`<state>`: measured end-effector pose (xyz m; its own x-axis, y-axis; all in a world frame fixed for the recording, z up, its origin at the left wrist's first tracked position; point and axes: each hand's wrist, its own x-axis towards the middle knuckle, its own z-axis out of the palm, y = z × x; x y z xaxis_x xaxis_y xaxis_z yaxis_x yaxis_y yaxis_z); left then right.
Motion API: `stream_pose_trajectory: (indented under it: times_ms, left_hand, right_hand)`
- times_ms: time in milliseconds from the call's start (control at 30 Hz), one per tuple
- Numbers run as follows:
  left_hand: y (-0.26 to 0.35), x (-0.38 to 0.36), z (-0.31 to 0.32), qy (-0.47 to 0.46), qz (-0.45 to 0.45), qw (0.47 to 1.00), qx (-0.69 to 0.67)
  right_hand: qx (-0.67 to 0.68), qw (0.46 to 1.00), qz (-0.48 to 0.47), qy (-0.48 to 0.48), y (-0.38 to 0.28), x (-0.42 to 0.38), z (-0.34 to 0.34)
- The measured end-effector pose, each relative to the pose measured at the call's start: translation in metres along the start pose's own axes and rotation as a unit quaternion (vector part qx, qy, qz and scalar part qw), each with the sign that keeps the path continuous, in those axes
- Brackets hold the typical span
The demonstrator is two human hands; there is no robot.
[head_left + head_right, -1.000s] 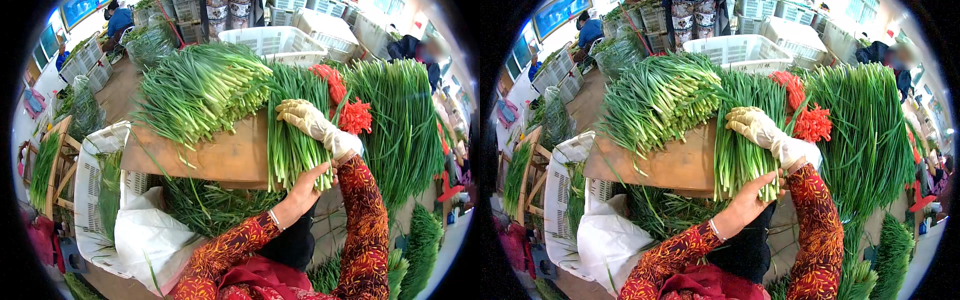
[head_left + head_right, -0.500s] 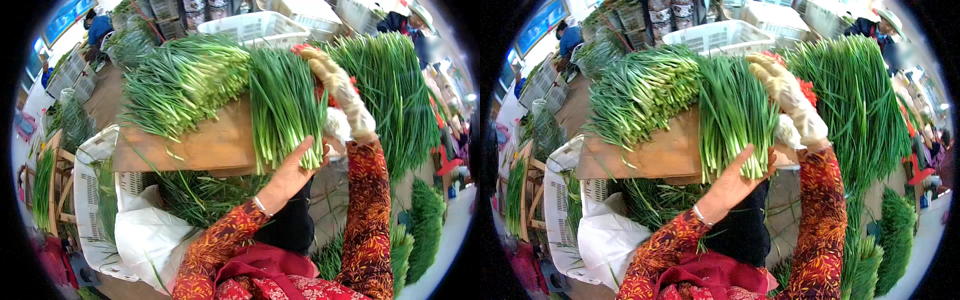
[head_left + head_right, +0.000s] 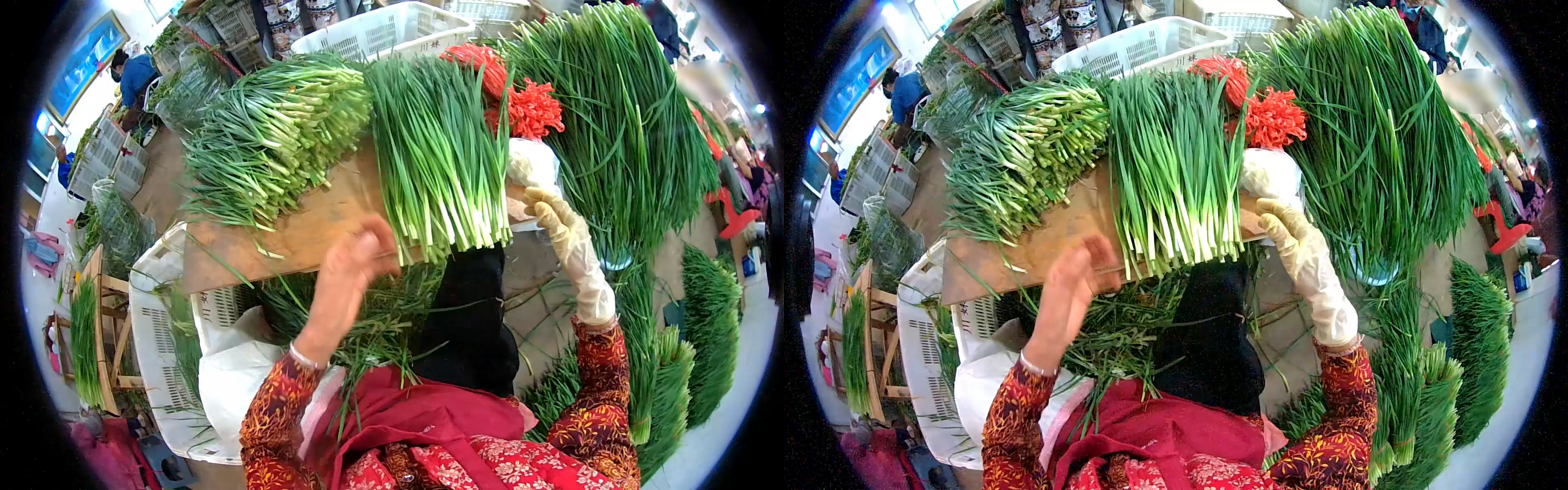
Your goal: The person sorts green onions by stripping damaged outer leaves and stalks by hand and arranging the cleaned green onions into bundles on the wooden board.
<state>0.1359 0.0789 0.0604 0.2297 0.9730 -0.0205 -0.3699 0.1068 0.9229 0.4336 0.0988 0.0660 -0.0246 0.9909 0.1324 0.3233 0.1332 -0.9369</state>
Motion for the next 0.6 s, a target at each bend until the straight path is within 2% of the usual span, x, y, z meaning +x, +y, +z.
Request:
stream_pose_trajectory:
  times_ms: [67, 100, 133, 267, 300, 367, 433, 500, 567, 600]
  left_hand:
    - [-0.011, 0.027, -0.005, 0.132, 0.11, 0.979, 0.113]
    - [-0.01, 0.034, 0.003, 0.132, 0.113, 0.978, 0.113]
    - [-0.009, 0.041, 0.015, 0.144, 0.089, 0.98, 0.108]
    - [-0.02, 0.074, 0.044, 0.213, -0.008, 0.962, 0.168]
    - [-0.027, 0.078, 0.05, 0.167, -0.005, 0.98, 0.112]
    - [-0.039, 0.083, 0.061, 0.134, 0.002, 0.987, 0.088]
    - [-0.043, 0.081, 0.08, 0.138, -0.014, 0.983, 0.124]
    - [-0.061, 0.09, 0.083, 0.115, 0.051, 0.987, 0.095]
    - [-0.064, 0.097, 0.081, 0.125, 0.106, 0.976, 0.142]
    - [-0.061, 0.097, 0.074, 0.108, 0.04, 0.986, 0.118]
  right_hand:
    - [-0.033, 0.999, -0.007, -0.008, -0.004, 0.009, 0.009]
    - [0.024, 0.999, 0.046, -0.014, 0.001, 0.014, 0.016]
    - [-0.044, 0.998, 0.042, -0.012, 0.001, 0.019, 0.02]
    - [-0.031, 0.998, 0.002, -0.054, 0.007, 0.029, 0.025]
    - [-0.033, 0.997, 0.023, -0.071, -0.001, 0.029, 0.023]
    - [-0.036, 0.995, 0.044, -0.087, -0.002, 0.031, 0.02]
    - [-0.215, 0.975, -0.048, -0.039, 0.007, 0.033, 0.013]
    - [-0.248, 0.965, -0.071, -0.047, 0.012, 0.037, 0.003]
    - [-0.268, 0.959, -0.083, -0.042, 0.017, 0.04, 0.0]
    - [-0.279, 0.956, -0.078, -0.046, 0.014, 0.04, 0.0]
